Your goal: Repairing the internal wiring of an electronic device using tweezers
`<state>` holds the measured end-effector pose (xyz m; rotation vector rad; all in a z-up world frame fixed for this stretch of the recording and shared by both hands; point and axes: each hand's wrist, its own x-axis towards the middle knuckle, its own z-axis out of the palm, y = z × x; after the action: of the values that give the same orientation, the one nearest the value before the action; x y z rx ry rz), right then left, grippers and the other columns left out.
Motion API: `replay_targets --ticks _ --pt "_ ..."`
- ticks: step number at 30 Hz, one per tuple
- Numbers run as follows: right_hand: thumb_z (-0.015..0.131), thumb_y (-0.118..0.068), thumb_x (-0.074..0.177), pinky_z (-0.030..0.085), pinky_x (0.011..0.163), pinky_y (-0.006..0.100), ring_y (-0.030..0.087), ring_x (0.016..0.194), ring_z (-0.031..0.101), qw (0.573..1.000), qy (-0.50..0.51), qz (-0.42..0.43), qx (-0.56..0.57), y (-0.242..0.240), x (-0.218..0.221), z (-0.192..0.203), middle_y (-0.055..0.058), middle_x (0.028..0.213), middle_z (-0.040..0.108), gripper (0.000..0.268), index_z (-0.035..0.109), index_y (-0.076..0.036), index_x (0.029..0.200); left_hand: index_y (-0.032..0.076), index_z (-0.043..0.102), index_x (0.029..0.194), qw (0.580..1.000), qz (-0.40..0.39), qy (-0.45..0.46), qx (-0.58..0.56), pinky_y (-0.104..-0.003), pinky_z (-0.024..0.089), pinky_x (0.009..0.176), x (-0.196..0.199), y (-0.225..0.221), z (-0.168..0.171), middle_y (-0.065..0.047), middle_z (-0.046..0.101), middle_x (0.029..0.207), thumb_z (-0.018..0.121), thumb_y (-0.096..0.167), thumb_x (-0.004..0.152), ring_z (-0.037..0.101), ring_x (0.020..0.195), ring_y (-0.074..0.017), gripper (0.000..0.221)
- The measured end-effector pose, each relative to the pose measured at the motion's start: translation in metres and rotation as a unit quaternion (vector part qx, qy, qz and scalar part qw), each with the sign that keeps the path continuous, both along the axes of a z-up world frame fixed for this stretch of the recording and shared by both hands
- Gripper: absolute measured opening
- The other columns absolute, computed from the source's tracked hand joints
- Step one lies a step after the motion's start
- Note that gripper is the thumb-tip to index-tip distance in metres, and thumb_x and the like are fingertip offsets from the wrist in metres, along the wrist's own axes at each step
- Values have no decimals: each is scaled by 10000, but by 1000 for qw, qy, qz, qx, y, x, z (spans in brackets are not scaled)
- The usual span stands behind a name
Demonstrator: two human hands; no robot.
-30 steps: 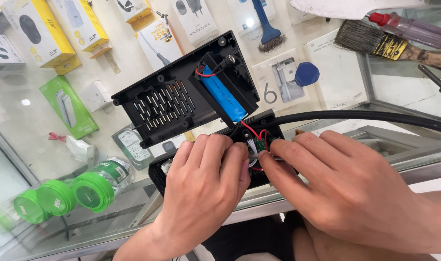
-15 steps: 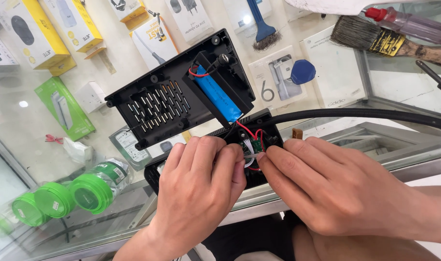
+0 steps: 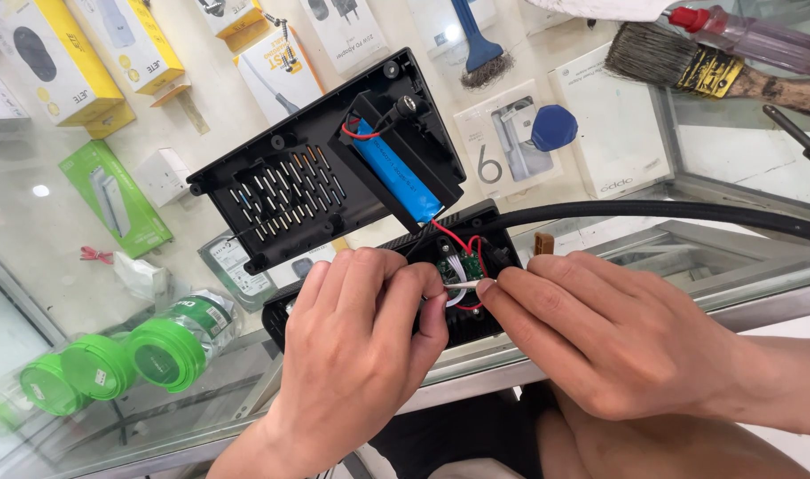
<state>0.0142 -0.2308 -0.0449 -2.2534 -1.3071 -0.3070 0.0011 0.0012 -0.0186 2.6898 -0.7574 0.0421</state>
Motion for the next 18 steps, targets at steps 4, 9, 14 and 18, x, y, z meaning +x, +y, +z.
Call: replay_targets --ticks 4,9,14,18 --pt "545 -4 1015 562 639 391 310 795 669 1000 -8 -2 3 2 1 1 201 1010 679 188 710 85 1029 65 606 904 1000 2 5 -12 -384 381 620 0 0 0 -78 519 879 642 58 993 472 722 -255 96" --pt "597 -22 1021 503 597 375 278 761 637 999 -51 12 -10 2 0 3 186 965 664 164 710 96 1031 56 607 898 1000 3 8 -20 -386 374 620 0 1 0 -83 527 882 652 57 993 463 708 -259 105" --pt "513 -64 1033 519 607 397 309 783 666 998 -47 20 -22 1 -6 5 197 973 675 249 713 85 1040 61 603 897 1000 9 8 -17 -398 388 636 0 1 0 -82 524 872 645 71 997 472 717 -270 110" --pt "470 -96 1043 513 612 394 313 779 663 998 -47 21 -34 -2 -8 7 195 991 681 309 719 84 1070 63 596 883 1000 6 6 -18 -399 385 640 1 1 1 -81 519 864 652 59 993 461 708 -270 124"
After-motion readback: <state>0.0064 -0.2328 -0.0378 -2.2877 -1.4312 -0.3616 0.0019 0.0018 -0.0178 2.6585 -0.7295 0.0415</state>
